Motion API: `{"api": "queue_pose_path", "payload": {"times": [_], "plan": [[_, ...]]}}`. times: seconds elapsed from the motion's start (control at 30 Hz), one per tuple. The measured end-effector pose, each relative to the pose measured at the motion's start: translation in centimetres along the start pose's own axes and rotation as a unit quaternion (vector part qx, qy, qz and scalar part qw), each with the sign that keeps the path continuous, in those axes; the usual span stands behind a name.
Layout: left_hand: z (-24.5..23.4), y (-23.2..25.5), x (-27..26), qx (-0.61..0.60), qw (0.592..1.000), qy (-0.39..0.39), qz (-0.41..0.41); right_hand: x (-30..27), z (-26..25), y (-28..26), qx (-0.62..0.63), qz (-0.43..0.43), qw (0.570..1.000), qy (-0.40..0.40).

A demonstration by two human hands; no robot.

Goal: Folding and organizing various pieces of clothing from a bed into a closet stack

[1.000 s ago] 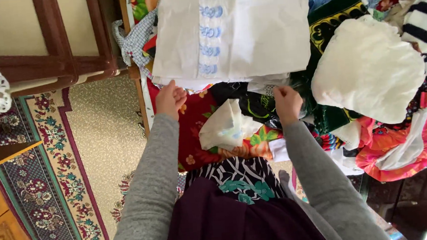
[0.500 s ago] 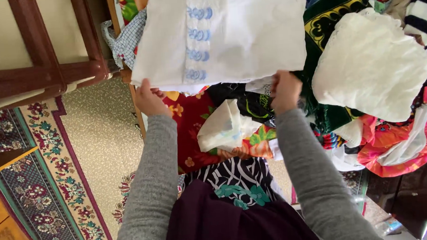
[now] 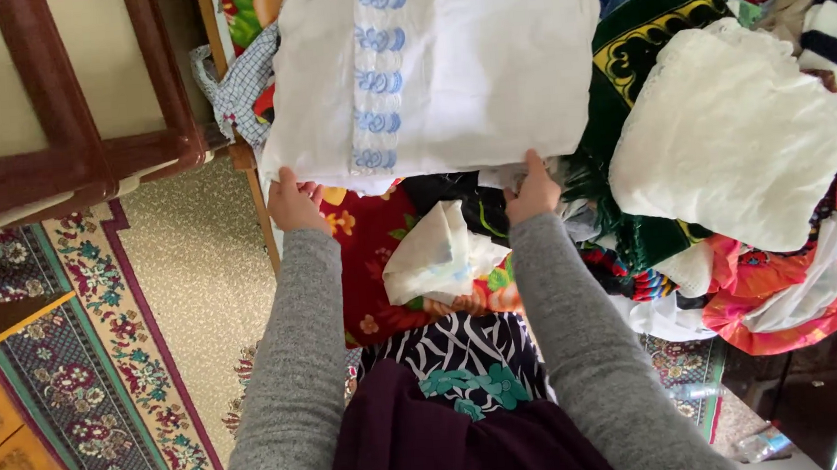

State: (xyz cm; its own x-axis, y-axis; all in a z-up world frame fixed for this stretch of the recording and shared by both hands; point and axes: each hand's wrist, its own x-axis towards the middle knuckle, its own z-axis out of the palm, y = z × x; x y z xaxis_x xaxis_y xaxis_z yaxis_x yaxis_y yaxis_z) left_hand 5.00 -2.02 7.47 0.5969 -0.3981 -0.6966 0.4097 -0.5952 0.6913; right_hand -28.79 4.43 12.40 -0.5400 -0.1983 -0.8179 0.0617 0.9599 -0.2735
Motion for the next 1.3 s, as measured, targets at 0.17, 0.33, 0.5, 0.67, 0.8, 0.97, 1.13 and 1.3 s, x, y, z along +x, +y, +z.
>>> {"api": "queue_pose_path", "payload": {"times": [0.17, 0.33, 0.5, 0.67, 0.8, 0.97, 1.13, 1.3], "plan": [[0.4, 2.0, -4.2, -0.031, 0.998, -0.034, -0.040, 1.6, 2.2, -0.8, 0.464, 0.125, 0.873, 0.086], [1.2, 0.7, -7.8, -0.056, 0.988, -0.067, -0.124, 0.0, 0.7, -2.0, -0.108, -0.088, 0.990, 0.002], [3.0, -5.6, -8.5, -0.019, 0.943, -0.190, -0.271, -7.6, -1.5, -3.4, 0.519, -0.088, 0.836, 0.156], [4.1, -3.2, -11.9, -0.183, 0.889, -0.313, -0.278, -14.3, -6.9, 0.8, 0.480, -0.138, 0.851, 0.160], [3.1, 2.9, -15.8, -0.163, 0.960, -0.080, -0.213, -12.3, -9.9, 8.0, 0.516, -0.115, 0.835, 0.154], [-1.2, 0.1, -13.9, -0.155, 0.983, -0.094, 0.011, -12.3, -12.7, 14.4, 0.186, -0.266, 0.934, 0.150], [-10.7, 2.3, -18.3, -0.175, 0.973, -0.126, 0.080, -13.8, -15.2, 17.5, 0.605, -0.182, 0.773, -0.049], [-19.7, -1.3, -16.7, -0.039, 0.984, -0.113, 0.135, -26.0, -16.1, 14.3, 0.516, -0.312, 0.797, -0.047]]}}
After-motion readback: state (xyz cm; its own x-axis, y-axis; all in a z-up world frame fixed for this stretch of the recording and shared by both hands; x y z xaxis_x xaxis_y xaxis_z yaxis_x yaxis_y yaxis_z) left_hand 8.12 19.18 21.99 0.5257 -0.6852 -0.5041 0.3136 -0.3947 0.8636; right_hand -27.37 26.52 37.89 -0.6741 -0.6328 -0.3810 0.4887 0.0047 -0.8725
